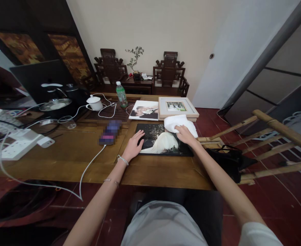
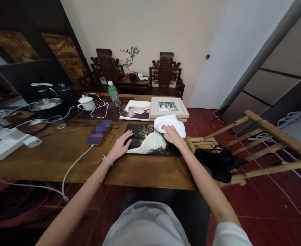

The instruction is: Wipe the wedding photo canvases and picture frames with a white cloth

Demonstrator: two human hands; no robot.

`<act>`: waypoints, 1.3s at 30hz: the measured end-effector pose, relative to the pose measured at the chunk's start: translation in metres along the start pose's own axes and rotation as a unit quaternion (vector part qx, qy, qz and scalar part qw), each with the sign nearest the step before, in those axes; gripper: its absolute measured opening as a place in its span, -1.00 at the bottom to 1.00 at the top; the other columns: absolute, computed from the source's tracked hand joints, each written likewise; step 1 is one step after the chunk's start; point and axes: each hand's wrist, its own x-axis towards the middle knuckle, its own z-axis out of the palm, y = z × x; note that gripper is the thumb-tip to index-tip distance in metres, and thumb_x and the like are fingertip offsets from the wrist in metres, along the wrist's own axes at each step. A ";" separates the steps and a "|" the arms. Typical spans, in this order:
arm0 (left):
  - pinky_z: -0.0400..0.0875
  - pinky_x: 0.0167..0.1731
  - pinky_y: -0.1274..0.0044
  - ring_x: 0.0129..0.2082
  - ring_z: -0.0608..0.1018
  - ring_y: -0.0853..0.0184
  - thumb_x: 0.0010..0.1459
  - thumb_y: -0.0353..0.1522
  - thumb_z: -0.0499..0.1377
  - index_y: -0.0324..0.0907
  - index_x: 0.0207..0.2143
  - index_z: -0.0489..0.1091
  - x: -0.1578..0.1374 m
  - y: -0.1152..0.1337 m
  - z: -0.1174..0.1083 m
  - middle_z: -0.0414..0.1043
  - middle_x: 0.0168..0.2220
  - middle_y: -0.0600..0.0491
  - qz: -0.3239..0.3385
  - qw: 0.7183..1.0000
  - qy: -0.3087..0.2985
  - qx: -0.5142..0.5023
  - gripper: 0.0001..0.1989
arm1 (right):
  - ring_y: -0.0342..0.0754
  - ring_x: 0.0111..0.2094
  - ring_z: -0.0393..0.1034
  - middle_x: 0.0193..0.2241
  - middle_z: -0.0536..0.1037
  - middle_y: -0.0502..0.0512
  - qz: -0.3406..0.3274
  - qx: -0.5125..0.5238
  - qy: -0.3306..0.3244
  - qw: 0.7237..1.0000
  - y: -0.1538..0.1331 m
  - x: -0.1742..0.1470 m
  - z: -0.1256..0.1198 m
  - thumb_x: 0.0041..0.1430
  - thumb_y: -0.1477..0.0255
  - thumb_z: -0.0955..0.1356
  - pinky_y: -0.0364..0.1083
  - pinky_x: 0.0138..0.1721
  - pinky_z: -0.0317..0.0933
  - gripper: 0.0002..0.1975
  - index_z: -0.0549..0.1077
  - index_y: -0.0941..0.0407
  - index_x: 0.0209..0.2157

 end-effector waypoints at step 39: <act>0.14 0.19 0.19 0.23 0.22 0.17 0.22 -0.34 -0.02 -0.21 0.06 0.32 0.001 -0.001 0.002 0.25 0.17 -0.10 -0.009 1.000 -0.010 0.005 -0.61 | 0.23 0.28 -0.15 0.20 0.21 0.28 -0.140 -0.029 -0.068 0.987 -0.109 -0.047 0.014 -0.05 0.71 0.16 0.39 0.17 -0.22 -0.55 0.42 0.19 -0.13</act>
